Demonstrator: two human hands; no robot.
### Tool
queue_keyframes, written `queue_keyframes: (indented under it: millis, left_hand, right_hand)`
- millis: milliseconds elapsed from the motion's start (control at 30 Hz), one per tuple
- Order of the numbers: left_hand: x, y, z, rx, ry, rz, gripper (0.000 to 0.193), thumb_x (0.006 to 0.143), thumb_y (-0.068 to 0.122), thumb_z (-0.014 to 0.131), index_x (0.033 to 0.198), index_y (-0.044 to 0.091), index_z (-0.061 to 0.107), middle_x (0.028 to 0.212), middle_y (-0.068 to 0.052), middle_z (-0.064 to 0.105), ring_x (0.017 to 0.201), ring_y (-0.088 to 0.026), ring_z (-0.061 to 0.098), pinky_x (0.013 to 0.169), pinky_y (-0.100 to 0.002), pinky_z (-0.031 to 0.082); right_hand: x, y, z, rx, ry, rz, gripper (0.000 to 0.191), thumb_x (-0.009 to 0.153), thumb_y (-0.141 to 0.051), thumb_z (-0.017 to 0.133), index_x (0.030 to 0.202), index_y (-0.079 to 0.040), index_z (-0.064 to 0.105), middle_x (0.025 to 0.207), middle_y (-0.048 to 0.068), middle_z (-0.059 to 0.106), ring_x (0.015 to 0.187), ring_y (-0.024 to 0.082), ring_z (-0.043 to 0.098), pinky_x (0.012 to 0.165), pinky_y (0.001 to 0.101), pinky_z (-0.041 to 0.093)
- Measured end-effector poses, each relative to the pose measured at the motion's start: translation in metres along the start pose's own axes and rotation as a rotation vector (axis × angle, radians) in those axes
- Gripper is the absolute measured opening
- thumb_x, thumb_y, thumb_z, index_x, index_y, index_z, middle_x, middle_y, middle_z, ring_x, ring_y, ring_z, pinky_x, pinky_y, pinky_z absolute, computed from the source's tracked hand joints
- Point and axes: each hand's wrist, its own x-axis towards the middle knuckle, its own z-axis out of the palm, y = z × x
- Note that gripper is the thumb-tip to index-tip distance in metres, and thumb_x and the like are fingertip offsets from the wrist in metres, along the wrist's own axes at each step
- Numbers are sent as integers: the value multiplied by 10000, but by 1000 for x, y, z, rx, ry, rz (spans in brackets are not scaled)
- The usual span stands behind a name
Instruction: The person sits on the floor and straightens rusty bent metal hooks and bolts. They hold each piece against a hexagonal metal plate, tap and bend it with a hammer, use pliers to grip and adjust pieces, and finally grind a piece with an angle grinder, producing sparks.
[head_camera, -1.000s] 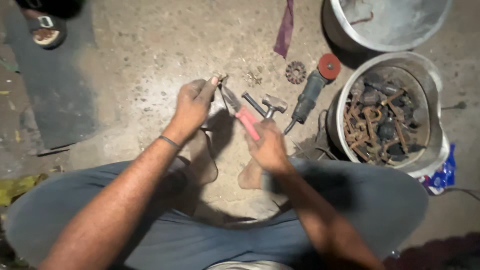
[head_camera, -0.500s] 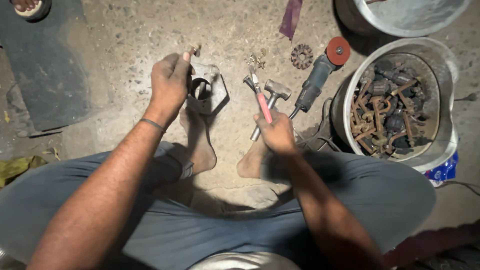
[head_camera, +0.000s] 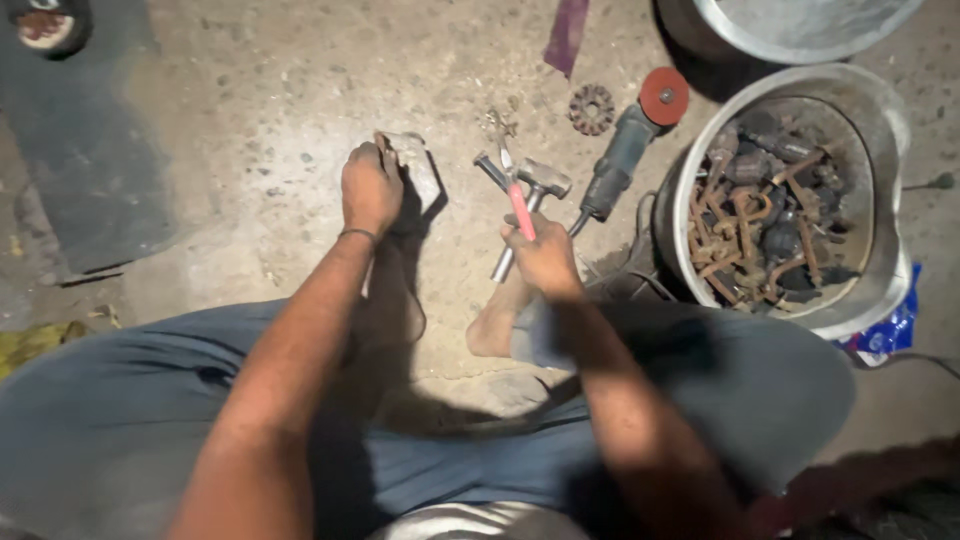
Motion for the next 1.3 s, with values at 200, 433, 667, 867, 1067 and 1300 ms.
queue_keyframes:
  millis: [200, 433, 667, 867, 1067, 1300]
  left_hand:
    - [-15, 8, 12, -45, 31, -105, 193, 1035, 123, 539, 1043, -40, 642, 1022, -291, 661, 1039, -491, 594, 916, -568, 478]
    - [-29, 32, 58, 185, 74, -17, 345, 991, 120, 553, 1268, -82, 595, 1405, -322, 563, 1365, -520, 453, 1150, -605, 339]
    - [-2, 73, 78, -188, -57, -4, 293, 1007, 135, 572, 1251, -16, 636, 1206, -304, 669, 1158, -478, 606, 981, -517, 480]
    - [39, 96, 17, -324, -239, 57, 176, 999, 180, 649, 1028, 13, 693, 860, -215, 714, 805, -412, 717, 701, -463, 545]
    - [60, 126, -123, -134, -282, 396, 157, 924, 163, 723, 941, 7, 718, 860, -213, 700, 806, -423, 680, 720, -469, 534]
    - [6, 173, -215, -249, -351, 79, 157, 934, 173, 688, 931, 28, 751, 782, -141, 706, 680, -265, 692, 650, -388, 535]
  right_hand:
    - [13, 9, -5, 308, -62, 118, 344, 891, -193, 713, 1168, 10, 732, 927, 104, 724, 833, 176, 662, 728, 314, 524]
    - [6, -11, -22, 619, -286, 452, 322, 953, -267, 640, 1180, -41, 670, 902, 88, 710, 759, 218, 697, 653, 363, 572]
    - [3, -25, -24, 644, -291, 394, 386, 919, -312, 648, 1194, -41, 658, 958, 80, 714, 845, 228, 748, 671, 366, 606]
    - [0, -32, -28, 607, -318, 444, 385, 942, -314, 669, 1219, -48, 651, 1010, 89, 689, 918, 245, 726, 755, 405, 576]
    - [1, -38, -24, 717, -414, 439, 345, 949, -221, 524, 1257, -98, 619, 1118, 149, 715, 1009, 310, 733, 806, 483, 584]
    - [10, -14, -19, 949, -512, 453, 543, 820, -45, 441, 1361, -11, 479, 1269, 237, 645, 1166, 429, 669, 943, 617, 550]
